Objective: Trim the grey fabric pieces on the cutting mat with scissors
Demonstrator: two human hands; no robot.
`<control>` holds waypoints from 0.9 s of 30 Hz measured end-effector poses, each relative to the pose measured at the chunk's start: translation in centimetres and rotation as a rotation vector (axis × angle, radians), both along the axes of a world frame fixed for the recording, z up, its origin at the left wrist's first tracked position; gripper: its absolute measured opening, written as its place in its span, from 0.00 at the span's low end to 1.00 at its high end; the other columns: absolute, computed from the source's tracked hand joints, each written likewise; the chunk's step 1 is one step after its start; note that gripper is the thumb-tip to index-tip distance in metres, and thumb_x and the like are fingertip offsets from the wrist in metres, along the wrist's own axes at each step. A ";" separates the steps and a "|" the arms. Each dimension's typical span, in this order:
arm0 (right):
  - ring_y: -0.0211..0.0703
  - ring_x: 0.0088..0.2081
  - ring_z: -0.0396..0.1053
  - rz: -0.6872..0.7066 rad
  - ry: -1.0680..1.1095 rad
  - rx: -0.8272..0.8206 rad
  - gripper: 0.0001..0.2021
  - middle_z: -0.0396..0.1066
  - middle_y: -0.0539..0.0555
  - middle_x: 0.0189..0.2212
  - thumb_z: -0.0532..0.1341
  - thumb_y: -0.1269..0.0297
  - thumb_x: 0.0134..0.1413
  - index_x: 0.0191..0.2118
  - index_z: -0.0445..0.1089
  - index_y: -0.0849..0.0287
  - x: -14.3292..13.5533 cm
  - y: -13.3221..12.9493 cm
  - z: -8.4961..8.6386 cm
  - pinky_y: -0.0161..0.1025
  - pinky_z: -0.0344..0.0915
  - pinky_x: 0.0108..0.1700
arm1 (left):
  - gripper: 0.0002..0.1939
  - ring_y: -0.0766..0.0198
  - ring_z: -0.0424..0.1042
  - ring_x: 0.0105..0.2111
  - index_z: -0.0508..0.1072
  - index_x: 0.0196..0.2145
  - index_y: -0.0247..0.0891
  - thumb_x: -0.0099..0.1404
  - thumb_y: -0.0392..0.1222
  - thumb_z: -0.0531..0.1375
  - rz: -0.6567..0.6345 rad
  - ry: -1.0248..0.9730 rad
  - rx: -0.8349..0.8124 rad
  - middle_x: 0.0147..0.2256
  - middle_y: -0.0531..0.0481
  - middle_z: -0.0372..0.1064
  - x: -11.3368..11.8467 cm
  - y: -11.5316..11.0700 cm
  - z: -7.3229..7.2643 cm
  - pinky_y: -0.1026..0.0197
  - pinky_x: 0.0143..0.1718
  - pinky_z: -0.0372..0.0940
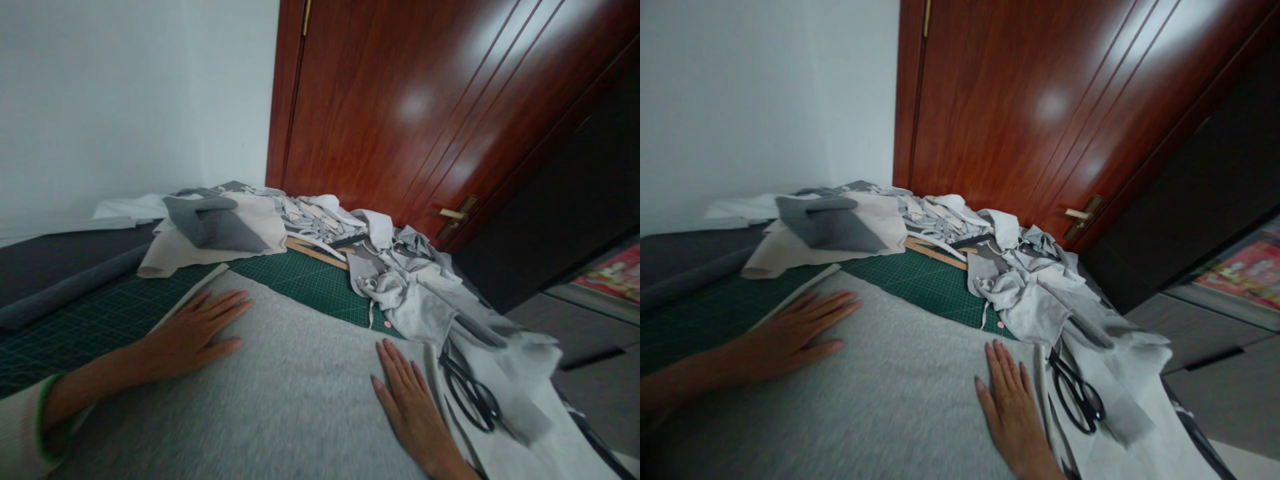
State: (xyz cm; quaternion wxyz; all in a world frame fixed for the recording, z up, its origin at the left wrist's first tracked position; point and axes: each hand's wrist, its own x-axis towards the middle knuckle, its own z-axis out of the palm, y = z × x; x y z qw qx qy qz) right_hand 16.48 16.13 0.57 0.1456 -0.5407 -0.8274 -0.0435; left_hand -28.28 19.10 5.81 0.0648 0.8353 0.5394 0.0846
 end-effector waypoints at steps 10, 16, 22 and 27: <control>0.62 0.67 0.53 -0.134 0.049 0.164 0.32 0.56 0.72 0.65 0.44 0.51 0.68 0.67 0.52 0.70 2.5 1.5 -2.1 0.64 0.58 0.63 | 0.32 0.49 0.43 0.69 0.50 0.69 0.37 0.72 0.53 0.43 0.357 0.197 0.072 0.70 0.38 0.41 -3.2 1.3 0.8 0.36 0.64 0.42; 0.62 0.67 0.53 -0.107 0.060 0.158 0.33 0.58 0.73 0.64 0.45 0.50 0.67 0.64 0.57 0.74 3.1 2.1 -2.1 0.62 0.59 0.64 | 0.33 0.45 0.46 0.69 0.51 0.68 0.31 0.71 0.51 0.43 0.385 0.161 0.080 0.68 0.36 0.47 -4.9 1.4 0.9 0.37 0.64 0.44; 0.57 0.62 0.64 -0.112 0.071 -0.265 0.31 0.65 0.65 0.61 0.52 0.49 0.61 0.63 0.63 0.66 4.4 2.1 4.0 0.56 0.62 0.63 | 0.36 0.44 0.46 0.69 0.55 0.68 0.36 0.67 0.57 0.52 0.238 0.067 0.146 0.69 0.37 0.46 -2.9 0.1 2.6 0.37 0.65 0.42; 0.57 0.57 0.70 -0.049 0.078 -0.344 0.27 0.72 0.58 0.56 0.53 0.48 0.60 0.60 0.68 0.55 3.0 3.3 11.1 0.56 0.64 0.60 | 0.37 0.48 0.49 0.68 0.55 0.68 0.41 0.68 0.61 0.53 -0.103 -0.086 -0.077 0.68 0.42 0.47 2.3 -1.3 4.8 0.45 0.66 0.49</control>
